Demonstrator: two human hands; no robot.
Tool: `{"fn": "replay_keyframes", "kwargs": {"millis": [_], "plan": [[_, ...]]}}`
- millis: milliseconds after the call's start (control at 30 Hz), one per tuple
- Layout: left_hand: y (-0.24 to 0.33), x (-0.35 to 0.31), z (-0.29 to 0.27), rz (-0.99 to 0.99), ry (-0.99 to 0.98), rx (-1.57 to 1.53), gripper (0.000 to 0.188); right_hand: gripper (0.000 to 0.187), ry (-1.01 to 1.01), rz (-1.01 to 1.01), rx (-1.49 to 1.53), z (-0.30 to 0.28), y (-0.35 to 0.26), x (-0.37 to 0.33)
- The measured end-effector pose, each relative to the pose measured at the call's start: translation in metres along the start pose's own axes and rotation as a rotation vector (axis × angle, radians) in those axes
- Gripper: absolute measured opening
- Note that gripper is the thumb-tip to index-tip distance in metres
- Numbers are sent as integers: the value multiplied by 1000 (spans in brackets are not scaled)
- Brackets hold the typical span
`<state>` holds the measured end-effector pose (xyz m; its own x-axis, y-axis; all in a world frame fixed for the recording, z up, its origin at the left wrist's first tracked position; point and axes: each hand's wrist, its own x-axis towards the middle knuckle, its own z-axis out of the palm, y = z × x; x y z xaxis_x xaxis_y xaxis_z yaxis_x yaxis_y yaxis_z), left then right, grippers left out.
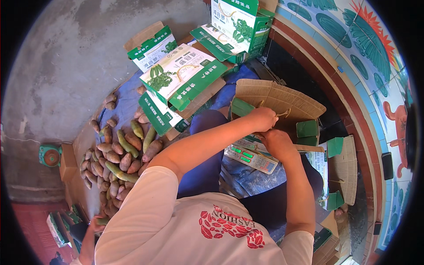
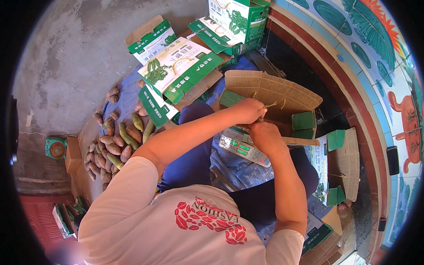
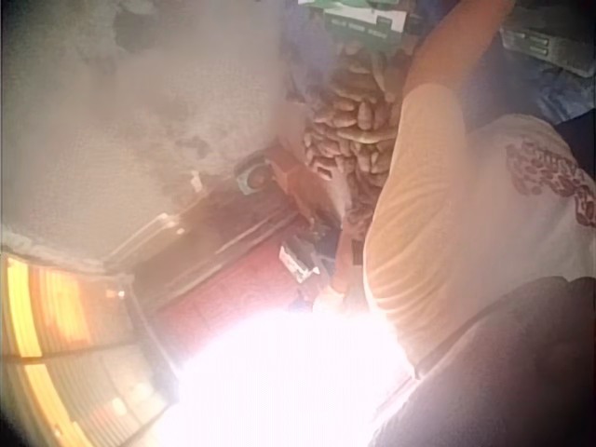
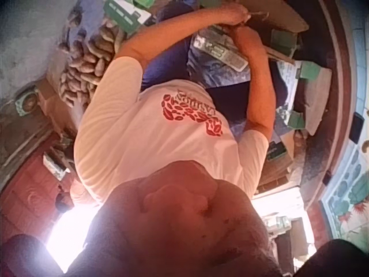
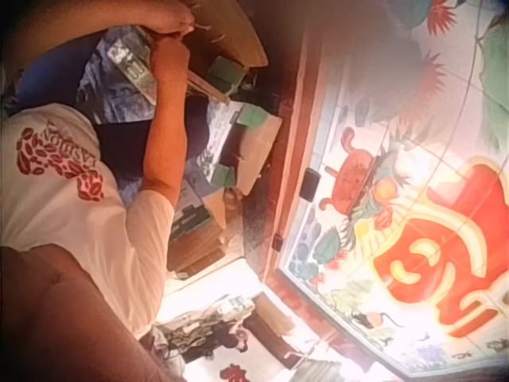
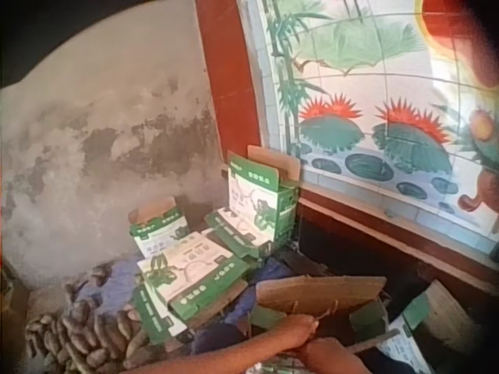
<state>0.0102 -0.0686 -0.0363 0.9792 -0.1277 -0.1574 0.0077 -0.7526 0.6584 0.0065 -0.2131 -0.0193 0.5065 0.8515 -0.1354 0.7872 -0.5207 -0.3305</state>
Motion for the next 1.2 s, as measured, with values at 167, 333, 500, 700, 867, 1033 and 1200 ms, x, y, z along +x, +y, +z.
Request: {"fn": "replay_keyframes", "kwargs": {"millis": [167,333,500,700,867,1033,1200], "plan": [[1,12,10,-32,32,-267,30,19,5,12,25,-2,-2,0],[-8,18,25,-289,-19,-928,23,19,80,-19,61,-2,-3,0],[-17,22,21,59,-34,-50,18,19,16,34,61,2,1,4],[7,-24,-25,132,276,-167,16,18,9,-1,57,0,0,4],[-21,-92,-70,176,614,-223,16,14,12,5,45,-7,-4,3],[-115,-164,-69,-48,941,-94,15,14,21,-22,56,-5,-3,4],[-223,-245,9,-443,680,102,11,16,38,-17,77,-7,-5,3]]}}
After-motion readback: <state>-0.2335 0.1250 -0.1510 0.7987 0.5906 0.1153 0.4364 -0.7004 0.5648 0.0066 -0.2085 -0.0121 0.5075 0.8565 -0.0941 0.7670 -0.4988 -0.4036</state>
